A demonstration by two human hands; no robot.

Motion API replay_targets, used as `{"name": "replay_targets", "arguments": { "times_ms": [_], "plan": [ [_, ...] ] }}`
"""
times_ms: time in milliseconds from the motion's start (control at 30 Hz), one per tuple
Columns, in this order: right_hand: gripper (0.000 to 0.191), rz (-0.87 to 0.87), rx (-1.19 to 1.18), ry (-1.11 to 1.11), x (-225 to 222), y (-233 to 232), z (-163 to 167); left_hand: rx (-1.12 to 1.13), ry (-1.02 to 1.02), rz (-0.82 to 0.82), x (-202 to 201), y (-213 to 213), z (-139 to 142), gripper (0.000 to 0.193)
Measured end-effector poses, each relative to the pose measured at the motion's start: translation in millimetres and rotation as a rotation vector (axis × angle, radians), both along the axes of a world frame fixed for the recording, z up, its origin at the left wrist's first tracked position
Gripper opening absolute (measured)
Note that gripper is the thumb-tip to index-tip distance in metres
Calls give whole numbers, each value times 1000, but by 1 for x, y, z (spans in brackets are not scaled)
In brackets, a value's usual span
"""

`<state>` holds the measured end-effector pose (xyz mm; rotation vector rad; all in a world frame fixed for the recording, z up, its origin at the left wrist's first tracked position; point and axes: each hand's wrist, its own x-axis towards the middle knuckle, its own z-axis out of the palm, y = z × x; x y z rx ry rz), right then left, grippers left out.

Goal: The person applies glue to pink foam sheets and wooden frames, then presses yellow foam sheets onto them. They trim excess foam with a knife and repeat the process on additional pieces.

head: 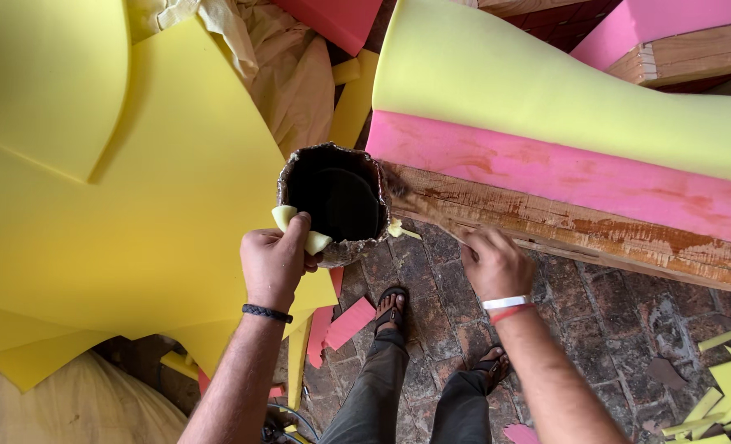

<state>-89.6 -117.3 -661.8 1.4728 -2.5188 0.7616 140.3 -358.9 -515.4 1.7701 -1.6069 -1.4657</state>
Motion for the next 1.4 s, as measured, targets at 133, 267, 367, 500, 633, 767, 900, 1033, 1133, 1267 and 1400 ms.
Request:
{"name": "replay_targets", "arguments": {
  "times_ms": [133, 267, 367, 500, 633, 767, 900, 1033, 1133, 1267, 1400],
  "plan": [
    [10, -164, 130, -54, -15, 10, 22, -35, -8, -11, 6, -3, 4, 44],
    [10, -204, 45, -44, -16, -24, 16, -4, 18, 38, 6, -3, 5, 41],
    [13, -168, 87, -66, -7, -61, -7, -25, -1, 54, 4, 0, 6, 44],
    [13, 40, 133, 17, -11, -33, -26, -24, 7, 36, 2, 2, 11, 44],
    [15, 109, 107, 89, -29, 62, -15, -26, -27, 16, -4, 5, 11, 42],
    [10, -351, 207, -51, -18, 128, 13, -32, 14, -8, -13, 13, 10, 42],
    [10, -339, -71, -344, 40, 83, -7, -42, 13, -19, -25, 29, 12, 45],
    [21, -294, -54, -799, 73, 58, -58, -67, 1, -48, -37, 47, 19, 43],
    [30, -197, -731, -1270, 53, 146, -63, -89, -25, -101, -42, 62, 24, 46],
    [23, -909, -455, -1075, 39, 239, -48, -70, 55, -131, -56, 84, 23, 40],
    [24, -652, -46, -850, 64, 193, -54, -40, 32, -164, -73, 113, 22, 44]
  ]
}}
